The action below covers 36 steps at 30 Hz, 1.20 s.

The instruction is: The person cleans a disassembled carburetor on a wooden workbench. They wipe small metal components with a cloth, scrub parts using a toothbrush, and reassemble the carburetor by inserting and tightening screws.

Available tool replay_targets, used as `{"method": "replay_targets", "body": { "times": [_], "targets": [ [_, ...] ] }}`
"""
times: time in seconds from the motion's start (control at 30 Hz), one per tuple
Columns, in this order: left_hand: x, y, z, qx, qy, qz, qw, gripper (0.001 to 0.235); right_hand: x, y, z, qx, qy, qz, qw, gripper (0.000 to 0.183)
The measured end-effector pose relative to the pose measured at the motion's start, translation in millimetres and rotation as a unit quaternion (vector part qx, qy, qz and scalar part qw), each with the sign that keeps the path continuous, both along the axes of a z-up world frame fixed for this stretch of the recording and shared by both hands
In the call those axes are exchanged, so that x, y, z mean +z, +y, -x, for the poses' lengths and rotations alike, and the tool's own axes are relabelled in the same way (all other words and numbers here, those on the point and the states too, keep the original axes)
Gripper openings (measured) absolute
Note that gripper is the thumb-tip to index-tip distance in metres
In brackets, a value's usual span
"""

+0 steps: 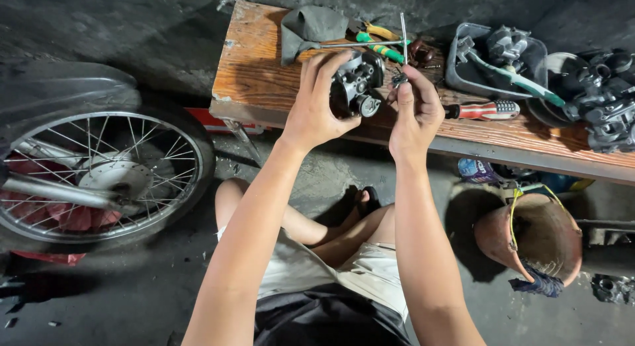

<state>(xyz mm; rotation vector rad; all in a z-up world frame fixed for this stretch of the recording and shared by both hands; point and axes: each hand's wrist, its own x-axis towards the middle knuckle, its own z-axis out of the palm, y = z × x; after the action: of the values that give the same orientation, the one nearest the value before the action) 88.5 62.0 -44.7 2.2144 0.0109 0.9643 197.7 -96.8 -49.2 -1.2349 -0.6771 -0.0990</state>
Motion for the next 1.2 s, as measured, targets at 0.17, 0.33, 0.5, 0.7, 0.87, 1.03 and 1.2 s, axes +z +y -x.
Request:
{"method": "replay_targets", "body": {
  "times": [0.17,0.33,0.5,0.7,0.87,1.03,1.2],
  "targets": [
    [5,1,0,0.011,0.019,0.014,1.0,0.102,2,0,-2,0.02,0.006,0.007,1.0,0.032],
    [7,1,0,0.011,-0.011,-0.008,1.0,0.091,-6,-1,-7,0.063,0.027,-0.009,0.998,0.03],
    [8,2,0,0.015,-0.032,-0.018,0.999,0.088,-2,0,-5,0.076,0.034,0.0,0.997,0.03],
    [5,3,-1,0.02,-0.024,-0.027,0.999,0.093,30,-9,6,0.058,0.028,0.123,0.99,0.025],
    [1,3,-2,0.025,-0.031,-0.018,0.999,0.089,59,-13,15,0.036,-0.103,0.217,0.97,0.024],
    [1,4,-3,0.016,-0.036,-0.01,0.999,0.089,73,-7,17,0.049,-0.123,0.286,0.949,0.025],
    [-1,4,-4,0.013,-0.028,-0.013,0.999,0.091,73,-7,14,0.054,-0.136,0.302,0.942,0.025]
  ]
}}
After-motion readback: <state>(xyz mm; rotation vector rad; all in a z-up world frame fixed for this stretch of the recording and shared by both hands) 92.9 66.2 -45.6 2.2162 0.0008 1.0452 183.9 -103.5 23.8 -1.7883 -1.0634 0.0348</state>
